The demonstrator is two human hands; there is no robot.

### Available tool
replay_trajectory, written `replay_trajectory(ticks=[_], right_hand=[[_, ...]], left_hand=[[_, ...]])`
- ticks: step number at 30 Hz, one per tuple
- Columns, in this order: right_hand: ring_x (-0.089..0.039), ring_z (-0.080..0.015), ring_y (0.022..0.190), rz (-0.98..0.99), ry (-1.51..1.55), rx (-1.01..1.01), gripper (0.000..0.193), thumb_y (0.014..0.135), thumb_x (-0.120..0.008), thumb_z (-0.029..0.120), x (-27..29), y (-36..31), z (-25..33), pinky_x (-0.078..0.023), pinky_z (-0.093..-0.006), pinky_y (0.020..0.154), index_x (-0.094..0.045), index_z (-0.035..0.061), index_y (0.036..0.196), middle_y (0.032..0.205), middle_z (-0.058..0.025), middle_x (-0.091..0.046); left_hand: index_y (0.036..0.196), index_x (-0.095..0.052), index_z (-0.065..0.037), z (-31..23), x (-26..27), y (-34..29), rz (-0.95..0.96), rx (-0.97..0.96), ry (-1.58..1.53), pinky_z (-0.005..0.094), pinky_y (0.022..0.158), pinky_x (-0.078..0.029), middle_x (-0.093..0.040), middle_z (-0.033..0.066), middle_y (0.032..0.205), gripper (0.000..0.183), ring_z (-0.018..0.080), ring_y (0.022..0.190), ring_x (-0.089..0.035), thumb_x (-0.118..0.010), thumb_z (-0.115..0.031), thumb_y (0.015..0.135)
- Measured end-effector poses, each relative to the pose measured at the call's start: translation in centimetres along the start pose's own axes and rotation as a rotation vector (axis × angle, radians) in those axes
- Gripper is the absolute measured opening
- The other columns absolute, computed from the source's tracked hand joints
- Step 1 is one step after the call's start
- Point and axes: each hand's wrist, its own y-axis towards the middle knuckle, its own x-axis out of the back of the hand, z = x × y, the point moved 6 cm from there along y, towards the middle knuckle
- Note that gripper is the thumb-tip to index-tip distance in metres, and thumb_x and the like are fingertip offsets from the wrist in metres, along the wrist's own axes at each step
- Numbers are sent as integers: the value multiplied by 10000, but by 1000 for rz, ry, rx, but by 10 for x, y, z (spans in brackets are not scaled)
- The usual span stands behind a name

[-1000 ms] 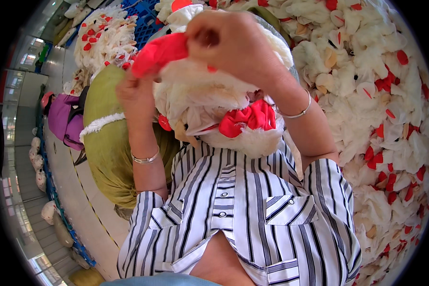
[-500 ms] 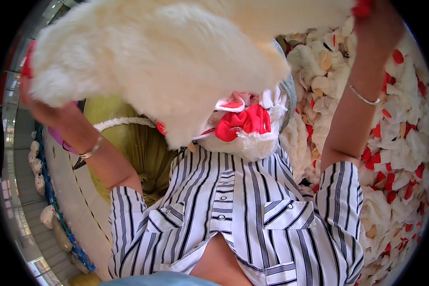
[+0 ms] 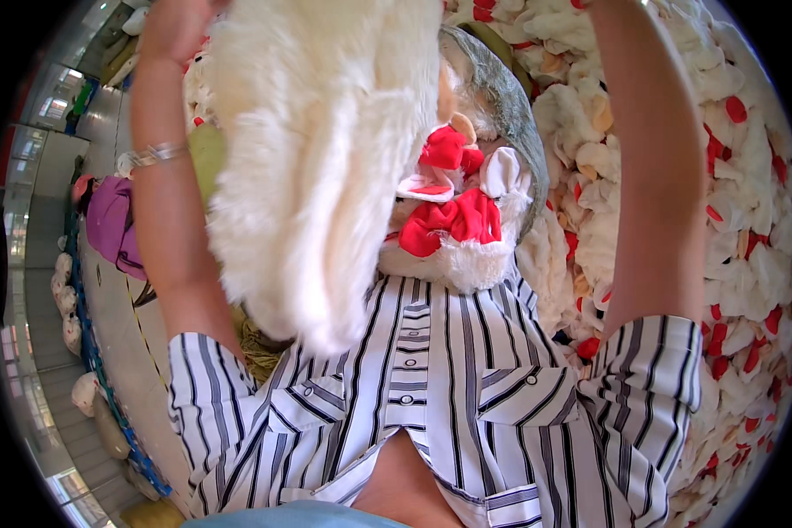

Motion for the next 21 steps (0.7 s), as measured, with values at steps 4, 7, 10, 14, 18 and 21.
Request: replay_trajectory(ticks=[4,7,10,14,18,21], right_hand=[[-610,-144,648,578,499,-128,260,952,-564,273,-96,-130,-32,-543,-323,628,-670,41,1001,815,-33,-651],[-534,-99,578,742,493,-236,488,992,-465,450,-116,-226,-18,-455,-232,571,-635,17,845,703,-13,-587],[-420,-92,527,699,574,-292,601,997,-390,548,-101,-257,1,-350,-238,507,-526,40,705,606,6,-462],[-226,-77,518,448,755,-186,662,998,-271,616,-68,-253,8,-179,-269,483,-318,90,598,567,47,-264],[-175,-77,544,451,676,-160,667,992,-231,638,-57,-252,26,-136,-277,492,-259,102,596,580,53,-214],[-315,-105,534,684,535,-200,677,977,-338,604,-66,-273,25,-255,-276,487,-412,46,602,564,17,-367]], left_hand=[[1359,-470,-10,115,-6,-112,-237,311,458,345,1014,-380,-534,84,1328,551,177,1234,-471,-599,-339,937],[1341,-479,15,166,2,-155,-192,314,386,275,842,-460,-586,70,1187,558,141,1062,-563,-636,-313,917],[1297,-523,17,164,9,-190,-330,443,337,288,942,-451,-582,111,1266,457,164,1112,-568,-567,-291,962],[1257,-542,34,169,13,-224,-349,532,177,266,796,-484,-628,81,1110,467,100,957,-586,-560,-334,970],[1132,-615,28,149,2,-242,-313,475,171,231,665,-479,-655,38,916,457,81,753,-588,-574,-393,959],[1050,-649,23,142,-10,-266,-167,566,330,222,574,-466,-647,12,816,470,75,652,-568,-604,-430,932]])
